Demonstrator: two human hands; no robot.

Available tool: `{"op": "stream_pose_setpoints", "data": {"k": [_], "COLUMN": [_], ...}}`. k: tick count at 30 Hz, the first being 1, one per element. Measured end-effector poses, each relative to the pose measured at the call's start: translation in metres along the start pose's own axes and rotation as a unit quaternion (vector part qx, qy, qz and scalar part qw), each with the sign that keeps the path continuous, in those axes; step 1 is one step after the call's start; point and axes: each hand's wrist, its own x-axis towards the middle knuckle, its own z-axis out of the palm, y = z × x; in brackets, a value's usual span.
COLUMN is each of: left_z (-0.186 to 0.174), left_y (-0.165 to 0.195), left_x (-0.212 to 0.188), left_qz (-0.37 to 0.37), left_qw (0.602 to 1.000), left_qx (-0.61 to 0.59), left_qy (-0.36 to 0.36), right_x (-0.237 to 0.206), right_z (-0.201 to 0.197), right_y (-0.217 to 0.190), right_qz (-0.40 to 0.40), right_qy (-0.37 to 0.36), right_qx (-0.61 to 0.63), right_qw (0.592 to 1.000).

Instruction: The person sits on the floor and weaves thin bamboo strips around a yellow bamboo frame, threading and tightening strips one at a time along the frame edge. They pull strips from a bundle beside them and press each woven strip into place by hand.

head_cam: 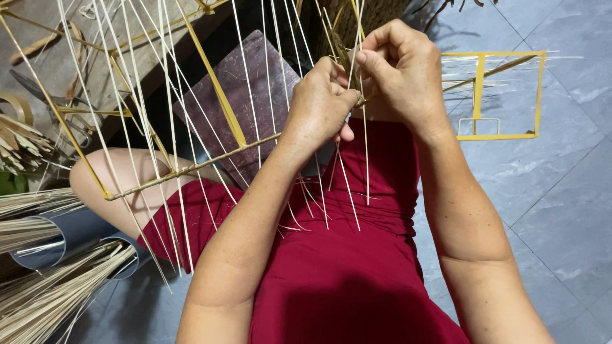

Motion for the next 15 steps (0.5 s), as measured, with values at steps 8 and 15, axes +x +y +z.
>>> {"op": "stream_pose_setpoints", "data": {"k": [8, 15], "left_z": [0.003, 0.005], "left_y": [-0.001, -0.001], "left_x": [0.0, 0.006], "left_qz": [-0.001, 0.022], "left_qw": [0.999, 0.998], "left_qx": [0.022, 0.05], "left_qy": [0.034, 0.04], "right_x": [-0.044, -0.095], "right_z": [-0.012, 0.01], "right_y": [0.008, 0.02], "right_qz": [0.082, 0.144], "right_qy": [0.121, 0.012], "right_qx": [0.112, 0.165], "right_qw": [0.983, 0.976]}}
